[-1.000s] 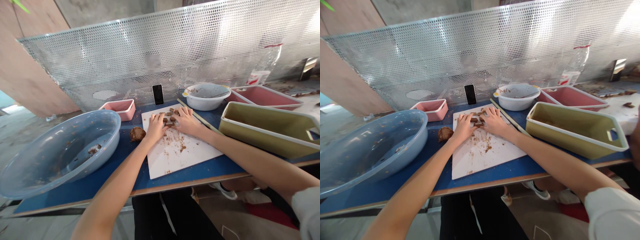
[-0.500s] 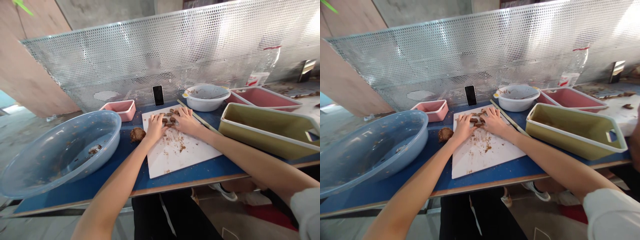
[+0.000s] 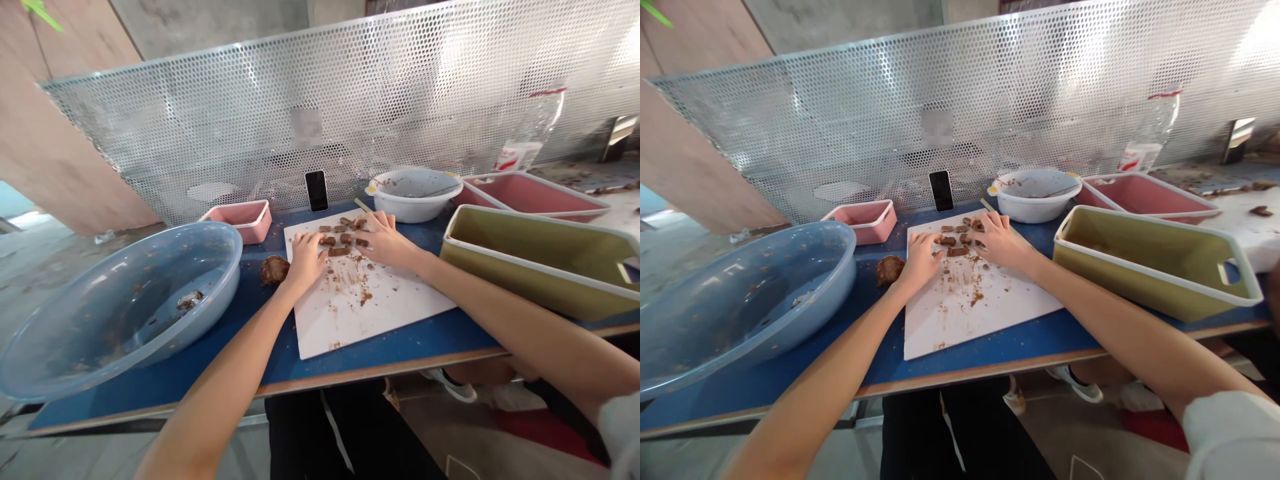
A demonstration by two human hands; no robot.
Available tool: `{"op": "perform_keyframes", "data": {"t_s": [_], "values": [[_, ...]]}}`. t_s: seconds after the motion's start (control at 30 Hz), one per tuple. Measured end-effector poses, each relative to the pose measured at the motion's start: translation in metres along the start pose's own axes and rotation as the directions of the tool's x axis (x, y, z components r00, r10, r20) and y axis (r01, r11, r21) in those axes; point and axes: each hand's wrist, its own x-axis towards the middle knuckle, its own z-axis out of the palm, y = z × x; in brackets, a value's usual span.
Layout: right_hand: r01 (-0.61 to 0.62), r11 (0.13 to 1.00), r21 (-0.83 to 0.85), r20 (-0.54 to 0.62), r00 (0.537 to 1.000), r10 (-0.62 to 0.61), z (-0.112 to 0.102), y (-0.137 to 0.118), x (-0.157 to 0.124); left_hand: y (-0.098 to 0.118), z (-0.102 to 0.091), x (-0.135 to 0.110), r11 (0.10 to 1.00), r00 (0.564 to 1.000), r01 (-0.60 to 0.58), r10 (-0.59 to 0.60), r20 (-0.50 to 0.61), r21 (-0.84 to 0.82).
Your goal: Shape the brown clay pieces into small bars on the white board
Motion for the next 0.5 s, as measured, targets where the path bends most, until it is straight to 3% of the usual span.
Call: {"op": "perform_keyframes", "data": {"t_s": [0.3,0.5], "values": [[0.108,0.994,-0.01,0.032,0.994,-0.108,0.001,0.0017,-0.0018,0.0059,0.0008,-0.003,1.0,1.0,0.004,-0.004,-0.014,-0.011],[0.105,0.994,-0.019,0.01,0.994,-0.105,0.0057,0.0014,-0.0033,0.0062,-0.0039,-0.0047,0.998,0.999,0.042,-0.042,0.006,0.043]]}}
